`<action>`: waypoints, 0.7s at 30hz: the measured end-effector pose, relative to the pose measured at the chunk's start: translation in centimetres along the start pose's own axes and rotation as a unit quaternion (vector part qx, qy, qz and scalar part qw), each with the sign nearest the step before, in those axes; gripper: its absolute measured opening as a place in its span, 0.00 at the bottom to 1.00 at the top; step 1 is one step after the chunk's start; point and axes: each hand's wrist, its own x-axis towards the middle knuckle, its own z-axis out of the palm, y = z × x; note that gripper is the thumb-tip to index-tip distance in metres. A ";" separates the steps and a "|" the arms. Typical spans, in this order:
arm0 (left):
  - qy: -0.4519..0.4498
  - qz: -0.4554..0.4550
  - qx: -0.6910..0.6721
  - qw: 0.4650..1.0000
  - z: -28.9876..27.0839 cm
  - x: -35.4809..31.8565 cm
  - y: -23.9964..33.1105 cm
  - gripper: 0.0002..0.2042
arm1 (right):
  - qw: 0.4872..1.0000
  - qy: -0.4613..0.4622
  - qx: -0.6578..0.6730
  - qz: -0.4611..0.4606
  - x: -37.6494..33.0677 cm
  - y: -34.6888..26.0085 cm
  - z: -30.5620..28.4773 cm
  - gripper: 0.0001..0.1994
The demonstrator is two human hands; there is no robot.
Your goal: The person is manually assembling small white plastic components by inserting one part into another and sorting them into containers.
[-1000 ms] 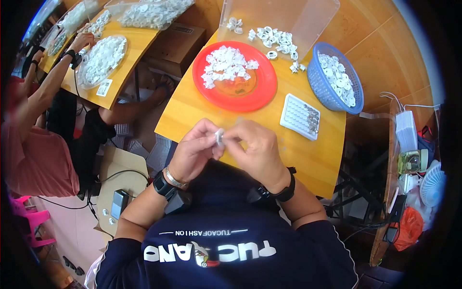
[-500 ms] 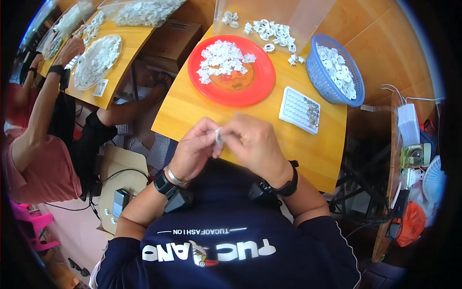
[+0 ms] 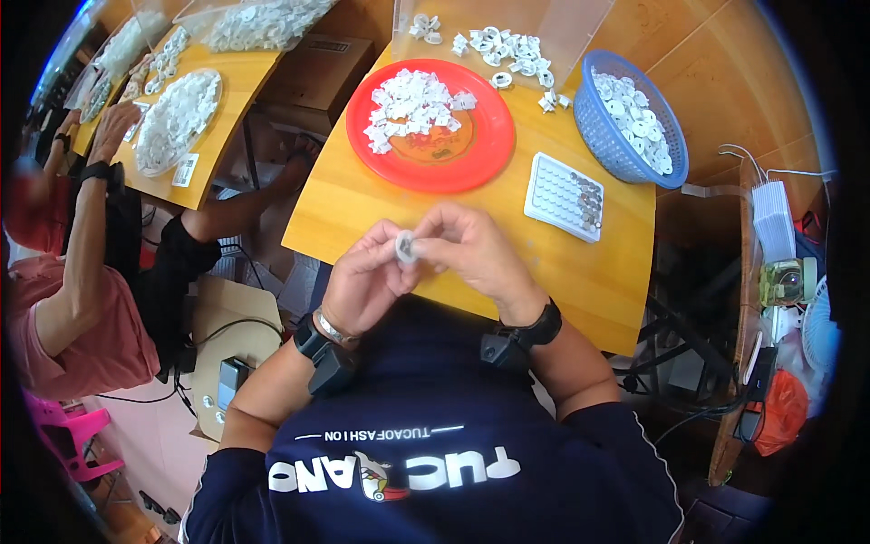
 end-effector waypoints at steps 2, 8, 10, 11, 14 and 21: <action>0.012 -0.003 -0.012 1.000 0.1 0.0 0.0 0.06 | 1.000 0.007 -0.010 -0.005 -0.3 -0.2 0.1 0.03; -0.005 -0.009 -0.032 0.999 0.2 0.2 0.0 0.07 | 0.989 0.056 -0.125 -0.062 -1.7 -0.7 -1.2 0.05; -0.019 -0.011 -0.036 0.999 0.2 0.2 -0.1 0.07 | 0.983 0.086 -0.153 -0.060 -2.5 -1.2 -2.0 0.05; 0.000 -0.008 -0.030 1.000 0.3 0.1 0.0 0.07 | 0.975 0.126 -0.171 -0.058 -3.0 -1.5 -2.7 0.05; 0.019 -0.008 -0.040 0.999 0.5 -0.2 0.3 0.07 | 0.956 0.202 -0.195 -0.085 -4.5 -2.3 -6.3 0.07; 0.025 -0.004 -0.011 1.000 0.5 0.0 0.2 0.08 | 0.856 0.422 -0.285 -0.094 -8.5 -3.0 -15.8 0.07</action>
